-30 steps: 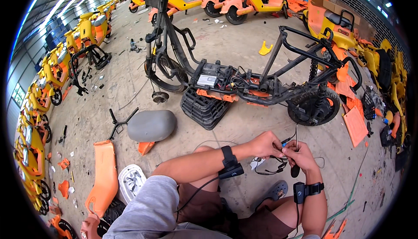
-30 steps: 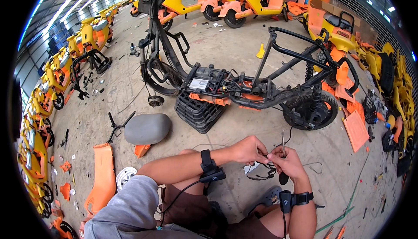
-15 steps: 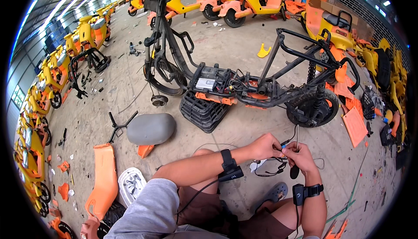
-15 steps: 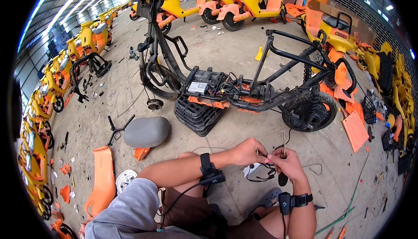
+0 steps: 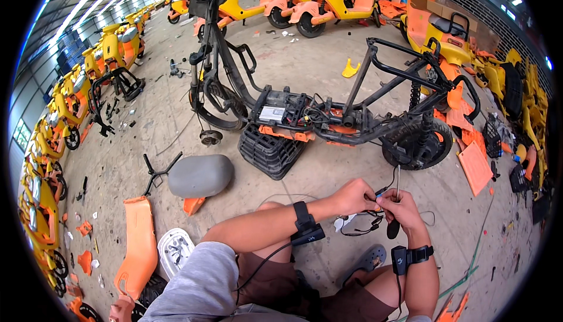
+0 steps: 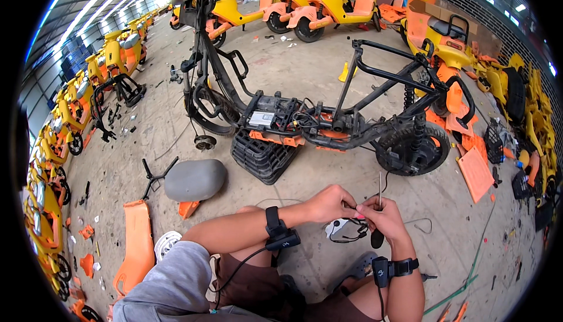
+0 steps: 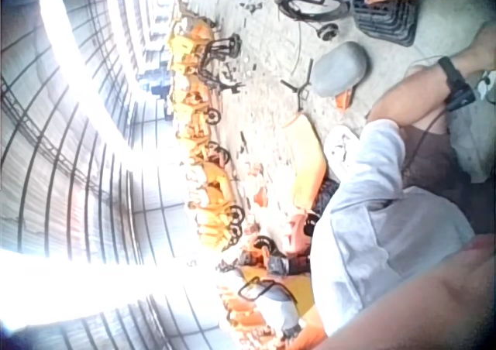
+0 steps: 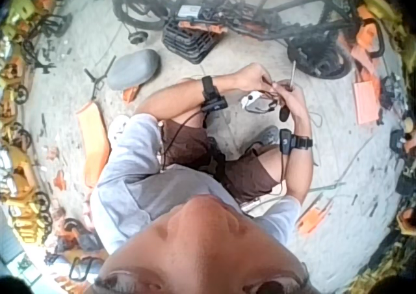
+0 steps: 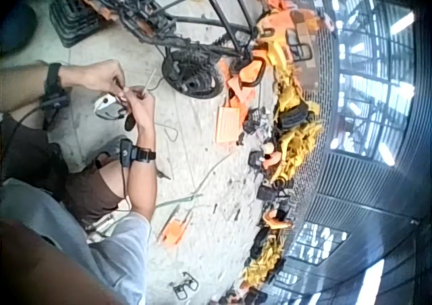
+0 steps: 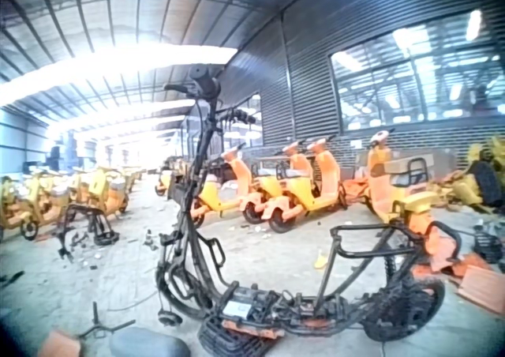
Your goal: The person sits on the floor and uses a screwdriver to adjust and connect wires on a disassembled electric scooter. They repeatedly probe and tighten connections on a small white component and nearby wiring harness.
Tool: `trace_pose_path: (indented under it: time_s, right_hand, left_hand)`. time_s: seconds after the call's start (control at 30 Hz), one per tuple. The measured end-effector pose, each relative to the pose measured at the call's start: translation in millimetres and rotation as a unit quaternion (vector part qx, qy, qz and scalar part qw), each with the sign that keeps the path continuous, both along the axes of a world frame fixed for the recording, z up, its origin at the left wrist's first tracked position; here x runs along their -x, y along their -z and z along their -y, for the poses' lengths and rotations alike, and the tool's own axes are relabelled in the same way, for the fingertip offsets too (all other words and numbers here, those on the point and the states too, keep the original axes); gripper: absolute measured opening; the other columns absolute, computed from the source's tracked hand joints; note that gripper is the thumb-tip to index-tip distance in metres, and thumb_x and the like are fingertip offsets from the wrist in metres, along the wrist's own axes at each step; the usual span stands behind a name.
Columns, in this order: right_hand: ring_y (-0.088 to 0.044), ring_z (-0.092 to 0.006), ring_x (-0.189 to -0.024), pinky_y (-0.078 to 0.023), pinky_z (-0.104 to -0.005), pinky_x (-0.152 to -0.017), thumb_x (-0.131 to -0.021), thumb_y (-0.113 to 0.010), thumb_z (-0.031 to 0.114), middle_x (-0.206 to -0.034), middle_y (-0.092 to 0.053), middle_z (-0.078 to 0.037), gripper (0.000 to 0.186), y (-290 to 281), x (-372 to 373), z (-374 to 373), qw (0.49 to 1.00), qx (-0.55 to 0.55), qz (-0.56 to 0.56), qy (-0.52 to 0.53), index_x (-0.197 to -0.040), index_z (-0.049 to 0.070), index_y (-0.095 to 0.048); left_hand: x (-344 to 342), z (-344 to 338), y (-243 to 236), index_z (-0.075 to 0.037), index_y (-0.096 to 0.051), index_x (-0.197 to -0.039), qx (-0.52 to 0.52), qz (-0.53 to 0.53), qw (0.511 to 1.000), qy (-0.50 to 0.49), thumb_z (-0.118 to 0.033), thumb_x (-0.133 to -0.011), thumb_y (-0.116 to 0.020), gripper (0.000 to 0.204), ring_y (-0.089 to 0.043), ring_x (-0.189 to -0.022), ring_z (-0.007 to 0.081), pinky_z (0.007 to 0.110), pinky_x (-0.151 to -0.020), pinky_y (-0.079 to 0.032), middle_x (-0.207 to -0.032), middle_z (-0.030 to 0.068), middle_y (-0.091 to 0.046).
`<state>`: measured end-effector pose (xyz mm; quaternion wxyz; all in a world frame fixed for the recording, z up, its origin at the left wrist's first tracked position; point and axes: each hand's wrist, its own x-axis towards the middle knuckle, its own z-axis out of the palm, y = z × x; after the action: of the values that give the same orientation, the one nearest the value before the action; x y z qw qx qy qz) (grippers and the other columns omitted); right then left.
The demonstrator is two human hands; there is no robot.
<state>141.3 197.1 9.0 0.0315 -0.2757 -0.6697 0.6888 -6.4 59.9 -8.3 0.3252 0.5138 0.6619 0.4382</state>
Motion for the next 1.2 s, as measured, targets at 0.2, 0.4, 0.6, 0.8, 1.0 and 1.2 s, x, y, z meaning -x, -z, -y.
trace_pose_path:
  time_s: [0.2, 0.4, 0.6, 0.8, 1.0, 1.2]
  right_hand:
    - [-0.048, -0.0071, -0.046, -0.037, -0.0228, -0.041, -0.086, -0.073, 0.017, -0.063, -0.058, -0.002, 0.022, -0.8, 3.5, 6.5, 1.0, 0.016, -0.003, 0.015, -0.089, 0.0, -0.059]
    - [-0.049, -0.0074, -0.046, -0.036, -0.0243, -0.041, -0.088, -0.068, 0.027, -0.059, -0.057, -0.002, 0.03, -11.1, -2.4, 4.0, 0.995, -0.069, 0.034, 0.064, -0.088, -0.003, -0.067]
    - [-0.042, -0.0064, -0.042, -0.036, -0.0238, -0.039, -0.093, -0.06, 0.026, -0.078, -0.064, -0.005, 0.028, -43.6, -22.3, -15.9, 0.968, 0.079, -0.142, 0.191, -0.104, 0.001, -0.064]
    - [-0.044, -0.0091, -0.041, -0.038, -0.0245, -0.037, -0.09, -0.051, 0.01, -0.083, -0.066, -0.007, 0.032, -43.8, -183.4, -26.1, 0.959, 0.032, -0.013, 0.282, -0.117, -0.002, -0.06]
    - [-0.059, -0.021, -0.08, -0.051, -0.0259, -0.065, -0.071, -0.043, -0.005, -0.131, -0.054, -0.021, 0.071, 49.0, -434.7, 22.9, 0.723, 0.196, -0.249, 0.615, -0.142, 0.001, -0.037]
    - [-0.059, -0.0297, -0.097, -0.046, -0.0469, -0.098, -0.072, -0.043, 0.008, -0.118, -0.059, -0.018, 0.041, 88.3, -524.0, 106.4, 0.551, 0.151, -0.292, 0.767, -0.111, 0.002, -0.053]
  left_hand:
    - [1.1, 6.2, -0.5, 0.004, -0.072, -0.089, -0.02, -0.011, 1.0, 0.002, -0.02, -0.082, -0.075, 0.025, -0.055, -0.056, 0.0171, 0.034, -0.058, -0.047, -0.067, 0.0161, -0.065]
    - [-1.1, -7.7, 1.3, 0.003, -0.07, -0.089, -0.046, -0.032, 0.998, 0.013, -0.016, -0.086, -0.069, 0.02, -0.054, -0.055, 0.0142, 0.033, -0.055, -0.046, -0.062, 0.0155, -0.061]
    - [4.7, 2.9, -8.4, 0.002, -0.072, -0.092, 0.041, 0.022, 0.999, -0.015, -0.013, -0.086, -0.07, 0.017, -0.053, -0.056, 0.008, 0.026, -0.052, -0.043, -0.065, 0.0048, -0.064]
    - [-12.0, -3.9, -4.2, 0.004, -0.071, -0.094, 0.066, 0.071, 0.995, 0.03, -0.012, -0.087, -0.07, 0.017, -0.05, -0.051, 0.0048, 0.021, -0.046, -0.039, -0.065, 0.0013, -0.062]
    - [-11.3, -3.0, 1.1, 0.004, -0.072, -0.096, 0.071, 0.097, 0.991, 0.057, -0.009, -0.087, -0.069, 0.016, -0.051, -0.051, 0.0053, 0.021, -0.046, -0.039, -0.066, 0.0017, -0.062]
    - [-9.4, -6.5, -2.6, 0.004, -0.071, -0.096, 0.073, 0.102, 0.991, 0.053, -0.01, -0.088, -0.069, 0.017, -0.051, -0.051, 0.0053, 0.02, -0.046, -0.04, -0.066, 0.001, -0.062]
